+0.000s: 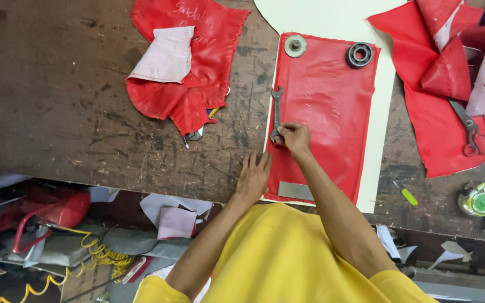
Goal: The person smooths and aligns red leather pieces on a white pattern sheet on the workbench, places metal bearings and a wrench on the leather to hold it flat, and marks reference lines with a pen. They then reposition the leather aside and use a long steel ruler with the pen to draw straight guide lines on the white pattern material.
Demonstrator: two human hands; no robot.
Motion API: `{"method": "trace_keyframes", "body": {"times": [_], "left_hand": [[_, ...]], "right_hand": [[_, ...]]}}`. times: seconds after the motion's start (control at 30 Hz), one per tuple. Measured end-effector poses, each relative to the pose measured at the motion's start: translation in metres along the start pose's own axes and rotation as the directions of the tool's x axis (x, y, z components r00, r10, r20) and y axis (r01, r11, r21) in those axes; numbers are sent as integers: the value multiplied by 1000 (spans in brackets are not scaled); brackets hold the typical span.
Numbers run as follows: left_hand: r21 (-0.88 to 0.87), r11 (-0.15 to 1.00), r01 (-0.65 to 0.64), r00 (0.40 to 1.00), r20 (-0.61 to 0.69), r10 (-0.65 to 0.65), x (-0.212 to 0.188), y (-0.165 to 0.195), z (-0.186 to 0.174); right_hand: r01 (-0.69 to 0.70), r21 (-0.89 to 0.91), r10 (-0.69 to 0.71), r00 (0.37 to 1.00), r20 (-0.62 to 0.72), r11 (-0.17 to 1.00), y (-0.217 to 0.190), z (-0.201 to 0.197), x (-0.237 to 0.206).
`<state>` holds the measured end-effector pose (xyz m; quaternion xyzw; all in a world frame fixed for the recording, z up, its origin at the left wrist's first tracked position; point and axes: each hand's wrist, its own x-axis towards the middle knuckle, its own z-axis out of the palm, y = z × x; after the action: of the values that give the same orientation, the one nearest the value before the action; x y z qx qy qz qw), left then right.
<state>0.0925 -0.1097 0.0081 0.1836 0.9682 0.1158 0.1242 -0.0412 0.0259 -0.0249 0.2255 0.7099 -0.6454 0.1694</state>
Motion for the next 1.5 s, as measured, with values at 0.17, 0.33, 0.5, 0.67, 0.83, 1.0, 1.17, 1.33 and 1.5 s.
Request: {"method": "trace_keyframes", "body": {"times": [0.17, 0.33, 0.5, 0.67, 0.83, 1.0, 1.17, 1.33, 1.5], "left_hand": [[41, 998, -46, 998, 38, 45, -6, -27, -2], [101, 994, -50, 999, -13, 52, -6, -39, 3], [25, 998, -57, 998, 30, 56, -9, -50, 1], [72, 994, -86, 996, 19, 85, -11, -59, -5], [43, 995, -90, 995, 37, 88, -10, -64, -9], [85, 992, -98, 994, 63, 93, -7, -65, -4], [33, 996, -80, 995, -64, 82, -5, -66, 9], [-35, 996, -77, 997, 18, 78, -6, -67, 12], [-80, 992, -94, 995, 23, 96, -11, -70, 7]], "right_hand": [[-16, 65, 18, 999, -27, 998, 1, 24, -10], [-39, 80, 46, 996, -79, 996, 4, 42, -15], [-16, 49, 20, 997, -78, 999, 10, 53, -16], [-111, 163, 101, 993, 66, 980, 6, 38, -15], [293, -274, -344, 924, -164, 916, 1, 26, -23], [293, -828, -525, 851, -1, 478, 10, 47, -33], [376, -821, -592, 804, 58, 430, 15, 61, -35], [309, -758, -442, 897, 30, 575, 15, 61, -35], [364, -711, -472, 880, 51, 602, 18, 63, -40]]}}
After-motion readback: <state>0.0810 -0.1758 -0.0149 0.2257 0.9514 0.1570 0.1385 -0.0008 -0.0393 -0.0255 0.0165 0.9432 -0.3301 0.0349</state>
